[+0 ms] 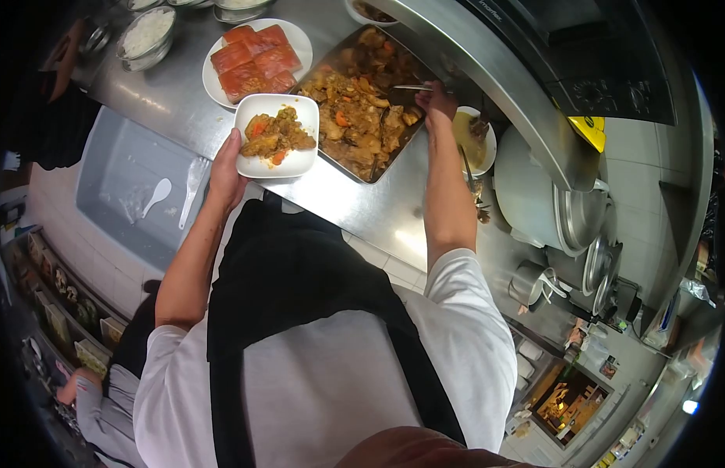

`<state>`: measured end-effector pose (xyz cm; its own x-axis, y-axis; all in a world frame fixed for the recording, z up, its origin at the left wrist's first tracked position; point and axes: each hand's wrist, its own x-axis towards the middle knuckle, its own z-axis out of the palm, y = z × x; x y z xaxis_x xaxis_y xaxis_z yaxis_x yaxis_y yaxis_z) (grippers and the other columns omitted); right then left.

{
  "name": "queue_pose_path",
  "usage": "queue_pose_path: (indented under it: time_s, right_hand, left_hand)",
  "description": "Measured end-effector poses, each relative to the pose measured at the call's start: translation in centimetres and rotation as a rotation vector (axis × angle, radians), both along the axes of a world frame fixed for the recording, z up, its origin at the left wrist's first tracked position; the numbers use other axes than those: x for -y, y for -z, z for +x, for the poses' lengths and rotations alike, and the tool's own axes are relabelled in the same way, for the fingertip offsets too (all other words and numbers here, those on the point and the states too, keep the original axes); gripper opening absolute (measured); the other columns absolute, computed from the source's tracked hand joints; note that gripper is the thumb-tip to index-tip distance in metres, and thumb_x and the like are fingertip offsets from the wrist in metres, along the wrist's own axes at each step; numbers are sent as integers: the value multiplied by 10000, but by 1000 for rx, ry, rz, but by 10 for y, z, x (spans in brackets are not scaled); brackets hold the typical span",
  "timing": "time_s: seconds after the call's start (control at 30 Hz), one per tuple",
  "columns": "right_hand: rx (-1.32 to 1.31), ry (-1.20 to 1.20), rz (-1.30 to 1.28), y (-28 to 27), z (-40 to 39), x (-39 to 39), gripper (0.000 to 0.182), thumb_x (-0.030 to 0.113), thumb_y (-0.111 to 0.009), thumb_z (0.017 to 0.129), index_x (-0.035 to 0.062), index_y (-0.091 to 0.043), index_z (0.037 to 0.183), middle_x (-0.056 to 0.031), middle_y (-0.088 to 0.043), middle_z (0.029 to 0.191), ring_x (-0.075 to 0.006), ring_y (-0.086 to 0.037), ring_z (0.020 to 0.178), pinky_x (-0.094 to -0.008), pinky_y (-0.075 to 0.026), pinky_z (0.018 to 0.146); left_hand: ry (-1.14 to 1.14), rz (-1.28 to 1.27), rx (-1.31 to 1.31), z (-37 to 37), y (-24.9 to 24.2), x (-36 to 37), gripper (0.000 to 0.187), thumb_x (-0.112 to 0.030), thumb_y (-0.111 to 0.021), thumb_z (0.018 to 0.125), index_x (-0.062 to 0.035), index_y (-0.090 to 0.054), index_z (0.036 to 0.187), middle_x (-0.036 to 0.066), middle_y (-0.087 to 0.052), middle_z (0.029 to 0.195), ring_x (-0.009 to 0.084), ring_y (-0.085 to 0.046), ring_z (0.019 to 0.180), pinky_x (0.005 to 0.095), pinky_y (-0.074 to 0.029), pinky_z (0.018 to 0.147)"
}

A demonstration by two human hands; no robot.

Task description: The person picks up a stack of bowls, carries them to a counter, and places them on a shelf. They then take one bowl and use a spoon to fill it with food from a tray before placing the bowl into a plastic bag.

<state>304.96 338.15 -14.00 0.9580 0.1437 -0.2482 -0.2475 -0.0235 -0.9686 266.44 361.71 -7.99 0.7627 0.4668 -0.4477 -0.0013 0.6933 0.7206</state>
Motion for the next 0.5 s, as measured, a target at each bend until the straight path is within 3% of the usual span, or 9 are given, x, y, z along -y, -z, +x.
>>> queue_pose_path:
  time_s: [0.2, 0.33, 0.5]
  right_hand:
    - [-199, 50, 118, 2, 4, -2, 223, 226, -620, 911, 6, -650, 930, -121, -615, 716, -248, -650, 613, -335, -567, 548]
    - [-154, 84, 136, -13, 5, 13, 224, 228, -581, 932, 17, -650, 901, -123, -622, 715, -247, -648, 615, -345, -568, 564]
    - [-156, 68, 217, -30, -7, 27, 216, 231, -604, 926, 22, -655, 905, -103, -615, 717, -233, -649, 624, -331, -564, 566]
  left_hand:
    - [-22, -3, 23, -2, -4, 0, 543, -396, -414, 1030, 3, -396, 1397, 150, -518, 1333, 228, -561, 1189, 377, -482, 971]
    - [-43, 0, 50, -4, 1, -2, 530, -376, -410, 1034, 11, -395, 1395, 150, -521, 1329, 225, -563, 1186, 357, -472, 983]
    - [-24, -2, 30, -1, -6, 0, 527, -384, -426, 1024, -18, -397, 1402, 143, -532, 1314, 238, -582, 1164, 406, -505, 955]
